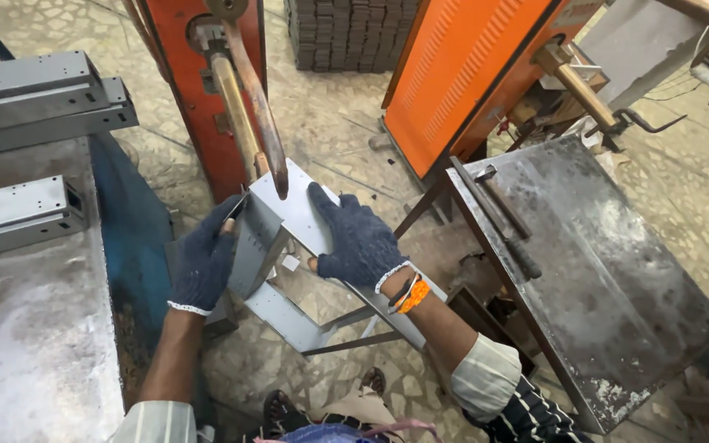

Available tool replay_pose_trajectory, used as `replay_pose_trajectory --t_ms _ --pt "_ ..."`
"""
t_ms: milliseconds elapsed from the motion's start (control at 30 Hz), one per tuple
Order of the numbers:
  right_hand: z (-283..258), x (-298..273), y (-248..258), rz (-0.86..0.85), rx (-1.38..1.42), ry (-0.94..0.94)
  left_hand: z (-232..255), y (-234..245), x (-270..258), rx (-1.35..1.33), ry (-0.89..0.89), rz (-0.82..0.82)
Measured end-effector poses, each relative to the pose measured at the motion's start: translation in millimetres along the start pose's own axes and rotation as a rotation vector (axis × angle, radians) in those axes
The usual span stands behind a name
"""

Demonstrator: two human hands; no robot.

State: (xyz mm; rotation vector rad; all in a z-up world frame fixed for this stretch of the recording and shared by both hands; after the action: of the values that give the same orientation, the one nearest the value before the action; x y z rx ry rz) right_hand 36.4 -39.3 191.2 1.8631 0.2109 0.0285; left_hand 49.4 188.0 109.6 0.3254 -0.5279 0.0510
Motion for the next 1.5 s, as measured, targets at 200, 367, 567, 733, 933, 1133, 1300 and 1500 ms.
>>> replay_pose_trajectory --t_ms 200,367,567,733,933,1133,1300,1500 --pt "5 2 -6 0.018 0.014 0.017 -3 0 2 0.025 0.035 -0.009" --pt "-4 0 3 -0.002 0.008 0.009 9 4 10 0.013 0.011 0.008" --pt "-3 -2 3 -0.024 0.002 -0.021 11 8 18 0.254 0.226 -0.171" --pt "-2 -1 0 0.016 0.018 0.034 -11 -8 15 -0.151 0.018 -0.093" --pt "-2 2 1 0.03 0.026 0.05 -23 -6 24 -0.186 0.305 -0.148" --pt "-5 1 3 0.017 0.022 0.021 -15 -18 31 -0.071 -0.069 -0.024" --pt "-4 1 0 0.011 0.024 0.015 -14 -28 31 -0.267 0.015 0.087" --pt "-7 2 2 0.018 0.013 0.022 4 -24 44 -0.145 0.051 0.098"
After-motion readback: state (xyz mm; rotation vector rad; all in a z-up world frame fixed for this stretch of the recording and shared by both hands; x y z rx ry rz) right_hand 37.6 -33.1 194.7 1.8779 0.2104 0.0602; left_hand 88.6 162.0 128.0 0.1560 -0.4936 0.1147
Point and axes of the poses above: each hand's wrist, its own x-axis towards the middle knuckle, its own y-axis out of the back of the hand, z = x × y, the point moved 5 cm from there along x, towards the middle knuckle, and after that the axes turned 8 degrees about -y, right-handed, at the moved point
